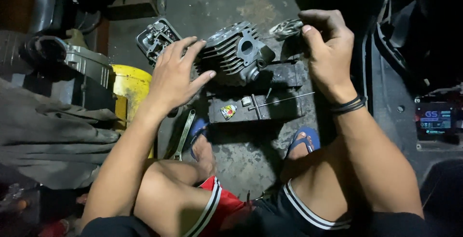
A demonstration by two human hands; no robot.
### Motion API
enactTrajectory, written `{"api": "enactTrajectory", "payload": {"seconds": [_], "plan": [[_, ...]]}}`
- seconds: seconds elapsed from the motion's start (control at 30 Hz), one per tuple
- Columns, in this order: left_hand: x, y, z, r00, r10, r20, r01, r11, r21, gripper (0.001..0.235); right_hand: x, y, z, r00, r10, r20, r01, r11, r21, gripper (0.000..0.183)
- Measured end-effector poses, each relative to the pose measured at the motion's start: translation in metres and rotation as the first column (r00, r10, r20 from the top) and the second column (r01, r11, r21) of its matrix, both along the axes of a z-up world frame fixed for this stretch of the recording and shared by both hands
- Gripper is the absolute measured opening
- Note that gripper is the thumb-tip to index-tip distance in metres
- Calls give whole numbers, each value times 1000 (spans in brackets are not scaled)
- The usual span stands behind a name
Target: Cleaning a motorcycle cylinder head by wiping it with a cloth and using a small tool to remove debris from the cooling fins.
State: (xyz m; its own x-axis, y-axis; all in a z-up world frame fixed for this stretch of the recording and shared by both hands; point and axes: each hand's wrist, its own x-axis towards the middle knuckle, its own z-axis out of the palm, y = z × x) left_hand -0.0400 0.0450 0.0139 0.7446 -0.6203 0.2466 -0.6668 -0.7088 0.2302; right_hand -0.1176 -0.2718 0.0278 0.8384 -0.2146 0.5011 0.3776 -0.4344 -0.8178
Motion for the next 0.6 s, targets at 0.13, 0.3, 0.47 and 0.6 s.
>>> {"api": "enactTrajectory", "payload": {"seconds": [0.13,0.3,0.47,0.6], "plan": [[3,-1,-4,1000,-23,7,23,1000,-3,69,4,11,-6,992,26,-122,-5,987,162,23],[4,-17,-6,998,-60,9,59,998,20,82,5,36,1,979,90,-182,-51,977,207,26],[5,-30,-3,996,-69,-50,70,997,19,86,12,50,-15,993,39,-111,-86,884,-460,32],[9,-32,-11,991,-98,-90,97,995,-14,89,9,58,-10,974,-174,-146,-30,539,-842,43]]}}
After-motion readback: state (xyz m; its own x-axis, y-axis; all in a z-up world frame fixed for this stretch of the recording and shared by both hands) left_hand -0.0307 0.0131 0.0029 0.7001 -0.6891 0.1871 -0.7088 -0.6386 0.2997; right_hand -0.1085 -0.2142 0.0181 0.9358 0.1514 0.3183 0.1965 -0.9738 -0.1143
